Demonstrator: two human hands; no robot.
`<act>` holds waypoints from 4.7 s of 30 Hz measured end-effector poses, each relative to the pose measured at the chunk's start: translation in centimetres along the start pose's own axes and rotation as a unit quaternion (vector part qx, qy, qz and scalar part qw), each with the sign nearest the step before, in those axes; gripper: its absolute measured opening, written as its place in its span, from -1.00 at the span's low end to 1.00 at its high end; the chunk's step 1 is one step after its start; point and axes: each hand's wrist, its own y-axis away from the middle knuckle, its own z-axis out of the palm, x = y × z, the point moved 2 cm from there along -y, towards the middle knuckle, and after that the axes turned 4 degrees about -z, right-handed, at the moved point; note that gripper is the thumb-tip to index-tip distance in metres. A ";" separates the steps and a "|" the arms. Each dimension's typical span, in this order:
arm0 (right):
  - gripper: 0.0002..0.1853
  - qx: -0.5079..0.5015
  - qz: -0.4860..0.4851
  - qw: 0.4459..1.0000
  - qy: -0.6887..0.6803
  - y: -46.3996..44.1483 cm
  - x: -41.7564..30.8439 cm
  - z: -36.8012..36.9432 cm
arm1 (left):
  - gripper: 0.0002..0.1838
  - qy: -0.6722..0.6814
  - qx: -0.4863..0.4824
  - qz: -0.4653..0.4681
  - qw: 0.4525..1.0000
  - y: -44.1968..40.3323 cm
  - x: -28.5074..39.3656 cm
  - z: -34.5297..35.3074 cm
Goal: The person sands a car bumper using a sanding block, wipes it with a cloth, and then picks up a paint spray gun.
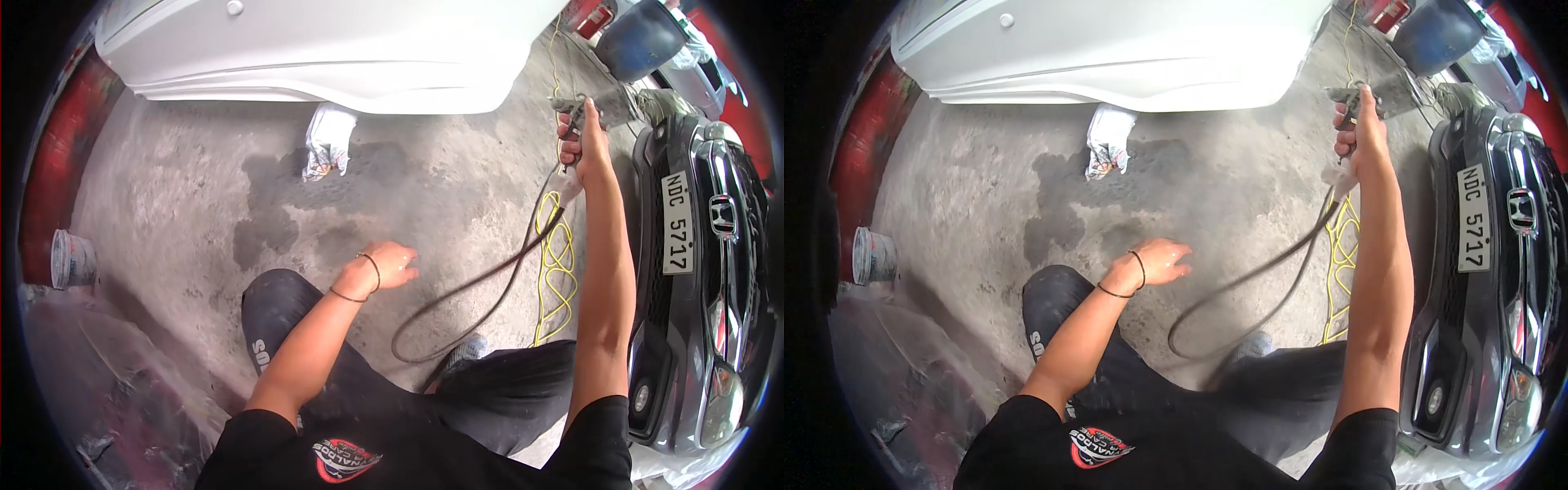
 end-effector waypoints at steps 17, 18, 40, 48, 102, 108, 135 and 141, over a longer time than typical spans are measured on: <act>-0.21 -0.082 0.062 0.994 0.034 12.8 0.5 4.3 | -0.61 0.052 0.067 -0.042 0.996 -1.3 -3.3 -4.0; -0.20 -0.094 0.071 0.992 0.041 12.7 0.4 4.1 | -0.62 0.054 0.065 -0.034 0.996 -1.7 -3.2 -3.8; -0.24 -0.035 0.023 0.999 -0.028 20.4 9.4 12.6 | -0.74 0.249 0.432 -0.138 0.856 1.5 -8.5 -8.7; -0.19 -0.018 0.002 1.000 -0.001 16.0 7.7 13.9 | -0.52 0.101 0.163 -0.193 0.962 1.5 -9.4 -7.0; -0.30 0.210 -0.044 0.965 -0.153 18.6 14.9 10.3 | -0.69 0.448 0.481 -0.113 0.745 3.5 -10.9 -10.3; -0.23 0.099 0.018 0.985 -0.143 21.4 16.2 14.8 | -0.72 0.573 0.501 -0.079 0.644 3.4 -8.9 -11.0; -0.28 0.226 -0.049 0.967 -0.107 2.1 8.6 0.1 | -0.70 0.562 0.464 -0.127 0.672 6.7 2.5 -9.7; -0.28 0.248 -0.009 0.964 -0.091 5.7 6.1 1.0 | -0.69 0.617 0.454 -0.262 0.587 13.5 4.2 -7.4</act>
